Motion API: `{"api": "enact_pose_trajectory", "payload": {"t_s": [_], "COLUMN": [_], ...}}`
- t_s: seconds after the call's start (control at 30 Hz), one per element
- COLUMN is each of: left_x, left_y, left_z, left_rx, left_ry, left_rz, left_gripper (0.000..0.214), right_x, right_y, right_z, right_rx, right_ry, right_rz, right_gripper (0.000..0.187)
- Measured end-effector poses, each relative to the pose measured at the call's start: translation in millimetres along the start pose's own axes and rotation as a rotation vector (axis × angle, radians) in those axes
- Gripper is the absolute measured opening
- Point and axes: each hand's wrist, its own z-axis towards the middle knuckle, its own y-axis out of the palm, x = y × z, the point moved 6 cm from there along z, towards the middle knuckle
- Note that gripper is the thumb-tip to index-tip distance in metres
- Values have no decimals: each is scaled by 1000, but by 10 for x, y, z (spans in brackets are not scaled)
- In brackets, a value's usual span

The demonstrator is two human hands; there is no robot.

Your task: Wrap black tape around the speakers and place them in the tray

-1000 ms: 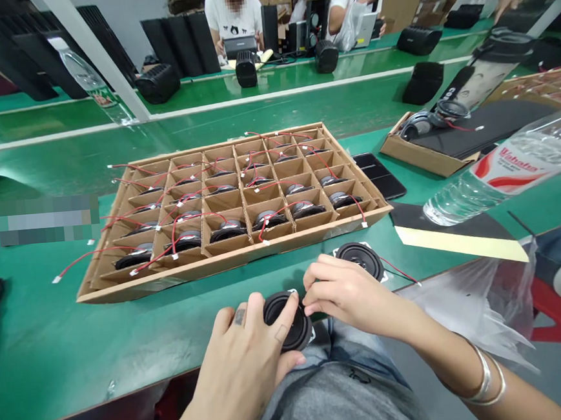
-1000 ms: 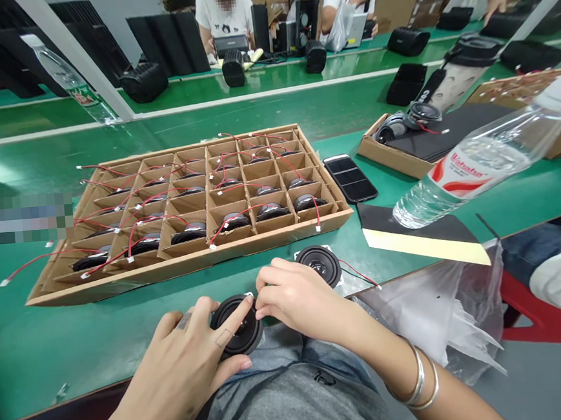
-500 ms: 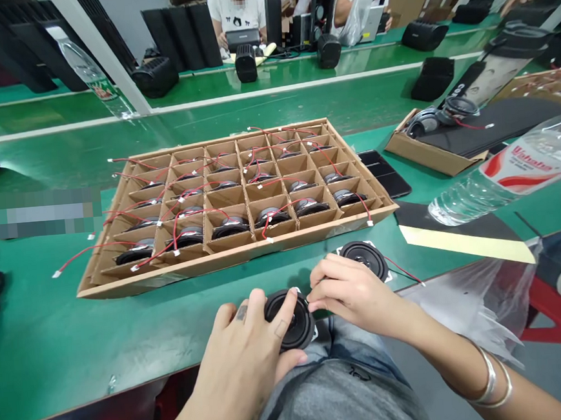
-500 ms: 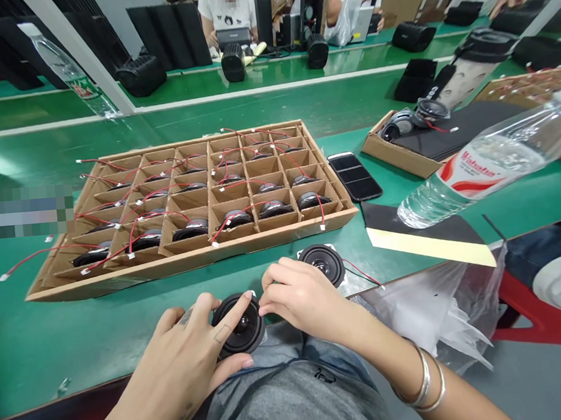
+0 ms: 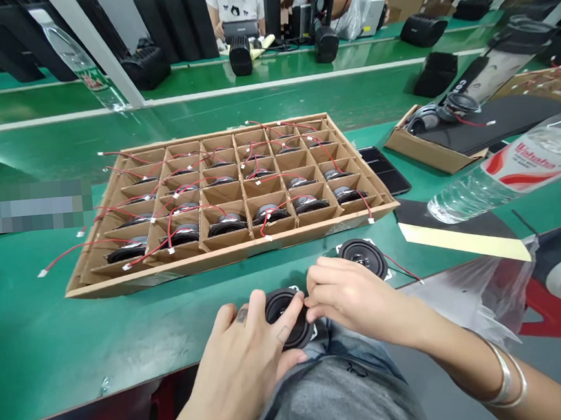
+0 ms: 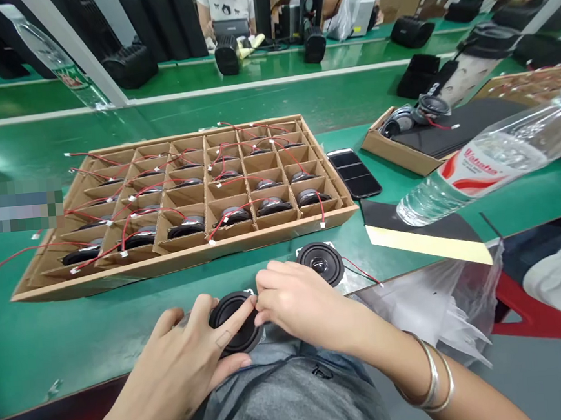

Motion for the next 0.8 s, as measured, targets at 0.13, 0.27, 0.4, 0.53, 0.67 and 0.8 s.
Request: {"api": "enact_pose_trajectory", "payload": {"t_s": [0.13, 0.27, 0.4, 0.53, 0.67, 0.8], "left_x": [-5, -12, -42, -23, 26, 60], "left_y": [37, 37, -6, -57, -46, -13], "left_z": [-13, -8, 21, 77, 199, 346], "left_rx": [-11, 10, 67, 147, 82, -79], "left_ry": [2, -9, -44, -18, 21, 15], "left_rz": [-14, -9, -35, -108, -201, -316], "left_gripper": [69, 76, 87, 85, 77, 56], "right_x": [-139, -148, -20, 154, 336, 538], "right_y": [49, 84, -94, -314, -319, -187], "right_z": [-97, -218, -483, -970, -1260, -1345], "right_rx": [-20, 68, 419, 869, 944, 780], "right_ry": [57, 94, 89, 248, 475, 801], "right_rz": [-45, -31, 101, 82, 23, -38], "right_gripper": [17, 30, 31, 29, 15, 17]}}
